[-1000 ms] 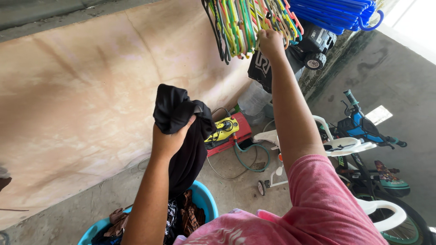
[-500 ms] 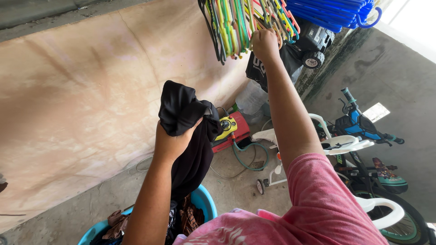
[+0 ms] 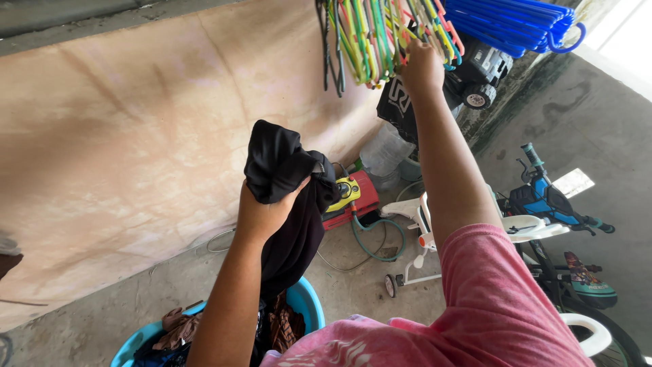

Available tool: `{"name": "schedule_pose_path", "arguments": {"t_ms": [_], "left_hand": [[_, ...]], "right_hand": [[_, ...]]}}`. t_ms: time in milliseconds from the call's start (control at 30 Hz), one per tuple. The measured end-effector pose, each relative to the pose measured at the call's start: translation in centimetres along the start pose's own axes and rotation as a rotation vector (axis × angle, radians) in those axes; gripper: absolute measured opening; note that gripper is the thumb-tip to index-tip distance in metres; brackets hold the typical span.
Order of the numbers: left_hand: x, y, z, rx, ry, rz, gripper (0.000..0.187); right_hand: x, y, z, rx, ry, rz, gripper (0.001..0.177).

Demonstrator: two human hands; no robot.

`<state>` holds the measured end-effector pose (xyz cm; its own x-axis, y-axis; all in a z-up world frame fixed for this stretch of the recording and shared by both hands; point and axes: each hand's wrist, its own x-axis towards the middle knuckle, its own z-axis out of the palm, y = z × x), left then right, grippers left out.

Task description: The person takes wet clothes from a blue basin, places each item on a plastic hanger, and hangs them on a clothesline. Items handled include a black shirt, a floral dress, a purple top, and a patterned skirt.

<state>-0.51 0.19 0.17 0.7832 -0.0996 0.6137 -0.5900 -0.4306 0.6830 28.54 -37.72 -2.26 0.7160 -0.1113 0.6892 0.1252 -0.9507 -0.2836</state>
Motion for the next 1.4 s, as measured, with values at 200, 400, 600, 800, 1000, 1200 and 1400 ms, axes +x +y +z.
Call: {"name": "schedule_pose_path", "arguments": {"t_ms": [200, 400, 600, 800, 1000, 1200, 1400], "left_hand": [[-0.3, -0.2, -0.2, 0.025, 0.008, 0.024, 0.020], [-0.4, -0.4, -0.6, -0.012, 0.025, -0.011, 0.021], [-0.4, -0.6, -0.5, -0.019, 0.016, -0.033, 0.022], [-0.2, -1.0, -0.4, -0.003, -0.005, 0.026, 0.021], [-0.1, -1.2, -0.2, -0.035, -0.024, 0.006, 0.022], [-0.2, -1.0, -0.3, -0.063, -0.052, -0.034, 0.023], [-0.4, -1.2, -0.4, -0.073, -0.044, -0.082, 0.024]], "right_hand": [[-0.3, 0.7, 1.4, -0.044, 0.135, 0.031, 0.036], [0.0, 1.3, 2.9, 0.167, -0.006, 0.215, 0.041], [1.1, 4.8, 8.0, 0.515, -0.072, 0.189, 0.060], [1.0, 4.5, 6.7, 0.712, -0.319, 0.386, 0.067], [1.1, 3.0, 4.0, 0.676, -0.389, 0.365, 0.066], [0.7, 3.2, 4.4, 0.594, -0.392, 0.307, 0.071], [-0.7, 0.7, 1.6, 0.057, -0.206, 0.008, 0.076]]}}
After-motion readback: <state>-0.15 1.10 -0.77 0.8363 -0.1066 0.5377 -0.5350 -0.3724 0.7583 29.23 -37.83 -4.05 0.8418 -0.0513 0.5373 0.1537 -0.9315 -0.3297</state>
